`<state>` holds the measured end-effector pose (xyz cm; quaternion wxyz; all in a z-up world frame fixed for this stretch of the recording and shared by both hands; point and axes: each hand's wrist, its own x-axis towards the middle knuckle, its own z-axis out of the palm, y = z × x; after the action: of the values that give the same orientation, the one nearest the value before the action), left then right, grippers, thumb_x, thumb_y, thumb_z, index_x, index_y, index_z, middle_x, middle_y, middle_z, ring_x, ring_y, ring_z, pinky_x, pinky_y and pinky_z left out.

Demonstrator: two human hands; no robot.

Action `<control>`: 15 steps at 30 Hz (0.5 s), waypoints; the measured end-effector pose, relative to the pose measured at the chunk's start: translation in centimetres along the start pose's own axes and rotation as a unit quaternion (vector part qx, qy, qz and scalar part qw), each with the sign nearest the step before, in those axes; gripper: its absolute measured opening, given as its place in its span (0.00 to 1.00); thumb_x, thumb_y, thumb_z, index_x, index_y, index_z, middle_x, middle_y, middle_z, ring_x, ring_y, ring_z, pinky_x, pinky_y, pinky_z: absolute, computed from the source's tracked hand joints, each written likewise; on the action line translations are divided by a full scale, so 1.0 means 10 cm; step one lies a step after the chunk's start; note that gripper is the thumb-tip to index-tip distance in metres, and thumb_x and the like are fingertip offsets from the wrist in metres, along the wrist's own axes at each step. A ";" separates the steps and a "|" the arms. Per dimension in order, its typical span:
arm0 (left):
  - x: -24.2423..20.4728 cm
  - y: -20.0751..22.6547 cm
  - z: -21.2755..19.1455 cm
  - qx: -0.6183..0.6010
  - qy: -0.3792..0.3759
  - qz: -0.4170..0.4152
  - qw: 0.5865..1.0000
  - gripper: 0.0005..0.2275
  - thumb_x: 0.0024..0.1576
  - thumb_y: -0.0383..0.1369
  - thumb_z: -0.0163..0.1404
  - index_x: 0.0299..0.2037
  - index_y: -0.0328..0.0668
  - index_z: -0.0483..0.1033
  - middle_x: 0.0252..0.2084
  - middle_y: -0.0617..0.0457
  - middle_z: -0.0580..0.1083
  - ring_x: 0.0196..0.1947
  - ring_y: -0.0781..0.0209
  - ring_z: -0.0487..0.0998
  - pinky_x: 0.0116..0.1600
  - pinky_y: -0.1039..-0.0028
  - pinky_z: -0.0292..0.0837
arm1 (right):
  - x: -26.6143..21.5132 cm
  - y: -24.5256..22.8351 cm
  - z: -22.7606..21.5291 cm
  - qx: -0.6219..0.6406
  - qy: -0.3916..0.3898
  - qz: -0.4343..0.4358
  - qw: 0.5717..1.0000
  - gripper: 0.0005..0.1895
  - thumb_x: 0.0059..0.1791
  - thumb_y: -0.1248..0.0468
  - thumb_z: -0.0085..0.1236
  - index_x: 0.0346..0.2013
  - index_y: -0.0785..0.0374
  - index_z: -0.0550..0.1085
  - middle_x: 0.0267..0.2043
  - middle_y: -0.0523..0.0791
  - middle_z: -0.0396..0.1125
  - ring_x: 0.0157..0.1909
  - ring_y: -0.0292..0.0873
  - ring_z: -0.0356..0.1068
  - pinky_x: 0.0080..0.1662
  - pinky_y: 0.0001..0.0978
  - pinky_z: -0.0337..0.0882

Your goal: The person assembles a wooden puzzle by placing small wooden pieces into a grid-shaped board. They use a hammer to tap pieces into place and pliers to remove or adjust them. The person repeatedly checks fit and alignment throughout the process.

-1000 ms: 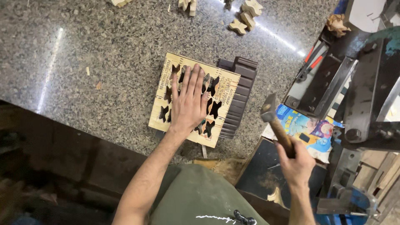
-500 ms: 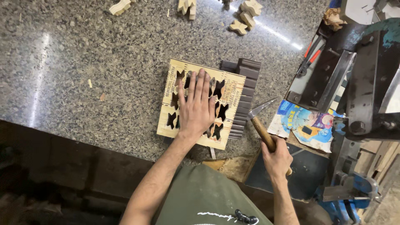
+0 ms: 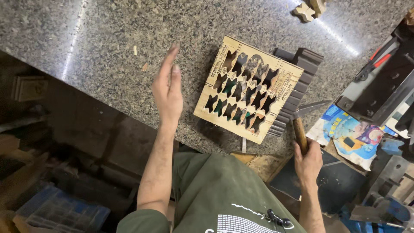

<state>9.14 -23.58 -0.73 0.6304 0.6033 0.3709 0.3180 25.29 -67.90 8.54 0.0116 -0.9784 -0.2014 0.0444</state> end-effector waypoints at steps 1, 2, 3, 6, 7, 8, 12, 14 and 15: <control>-0.03 0.02 -0.05 0.006 0.005 -0.007 1.000 0.19 0.72 0.43 0.39 0.70 0.48 0.69 0.73 0.49 0.68 0.76 0.50 0.67 0.79 0.57 0.63 | 0.02 -0.01 0.00 0.000 -0.006 0.000 1.000 0.20 0.53 0.55 0.64 0.53 0.66 0.73 0.45 0.57 0.72 0.46 0.61 0.73 0.47 0.50 0.71; -0.05 0.04 -0.05 0.012 0.010 -0.014 1.000 0.19 0.72 0.42 0.40 0.69 0.47 0.69 0.72 0.50 0.69 0.76 0.49 0.68 0.79 0.58 0.63 | 0.03 -0.02 -0.01 0.001 -0.011 0.001 1.000 0.20 0.54 0.55 0.63 0.53 0.65 0.73 0.45 0.57 0.72 0.46 0.61 0.73 0.47 0.50 0.71; -0.08 0.06 0.00 0.023 0.000 -0.029 0.999 0.19 0.71 0.41 0.40 0.68 0.47 0.69 0.72 0.49 0.68 0.75 0.50 0.67 0.77 0.58 0.64 | 0.04 -0.02 -0.04 0.003 -0.023 0.018 1.000 0.21 0.54 0.54 0.62 0.54 0.65 0.72 0.43 0.57 0.72 0.45 0.61 0.73 0.46 0.50 0.71; -0.20 0.09 0.21 0.041 -0.032 -0.051 0.997 0.18 0.70 0.41 0.39 0.67 0.48 0.70 0.72 0.49 0.66 0.73 0.50 0.66 0.73 0.59 0.67 | 0.01 -0.04 -0.15 0.005 -0.041 0.055 0.998 0.22 0.54 0.52 0.61 0.56 0.64 0.72 0.39 0.56 0.72 0.43 0.62 0.74 0.45 0.51 0.71; -0.22 0.09 0.29 0.041 -0.040 -0.045 0.997 0.18 0.70 0.41 0.39 0.67 0.48 0.70 0.73 0.49 0.66 0.73 0.50 0.67 0.73 0.59 0.67 | 0.01 -0.04 -0.19 0.003 -0.038 0.052 0.998 0.23 0.54 0.51 0.61 0.56 0.63 0.73 0.38 0.56 0.73 0.42 0.62 0.74 0.44 0.51 0.71; -0.23 0.09 0.36 0.040 -0.048 -0.038 0.997 0.18 0.70 0.41 0.39 0.67 0.48 0.70 0.73 0.50 0.66 0.73 0.51 0.67 0.72 0.59 0.68 | 0.00 -0.05 -0.23 0.002 -0.034 0.050 0.998 0.23 0.54 0.50 0.61 0.56 0.62 0.73 0.38 0.56 0.73 0.42 0.62 0.74 0.44 0.51 0.71; -0.24 0.07 0.51 0.063 -0.039 0.014 0.997 0.18 0.71 0.39 0.39 0.67 0.46 0.71 0.72 0.50 0.68 0.73 0.50 0.69 0.75 0.54 0.65 | -0.04 -0.05 -0.40 0.055 -0.012 0.095 0.994 0.20 0.56 0.53 0.63 0.54 0.64 0.75 0.34 0.52 0.71 0.35 0.49 0.69 0.39 0.42 0.68; -0.25 0.05 0.51 0.060 -0.038 0.013 0.997 0.17 0.71 0.39 0.39 0.67 0.47 0.71 0.72 0.50 0.68 0.72 0.50 0.69 0.75 0.54 0.64 | -0.08 -0.05 -0.50 0.206 -0.020 0.165 0.964 0.16 0.58 0.55 0.61 0.50 0.66 0.76 0.33 0.46 0.67 0.32 0.36 0.62 0.34 0.32 0.64; -0.25 0.04 0.50 0.065 -0.039 0.016 0.997 0.17 0.71 0.39 0.39 0.67 0.46 0.71 0.72 0.49 0.68 0.72 0.49 0.69 0.75 0.54 0.65 | -0.11 -0.06 -0.54 0.253 -0.013 0.175 0.951 0.15 0.58 0.56 0.61 0.48 0.66 0.76 0.32 0.44 0.67 0.31 0.34 0.62 0.33 0.29 0.63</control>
<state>12.09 -28.35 -0.13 0.5985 0.6611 0.3560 0.2791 24.54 -67.77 14.01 0.2480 -0.9627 -0.0093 0.1081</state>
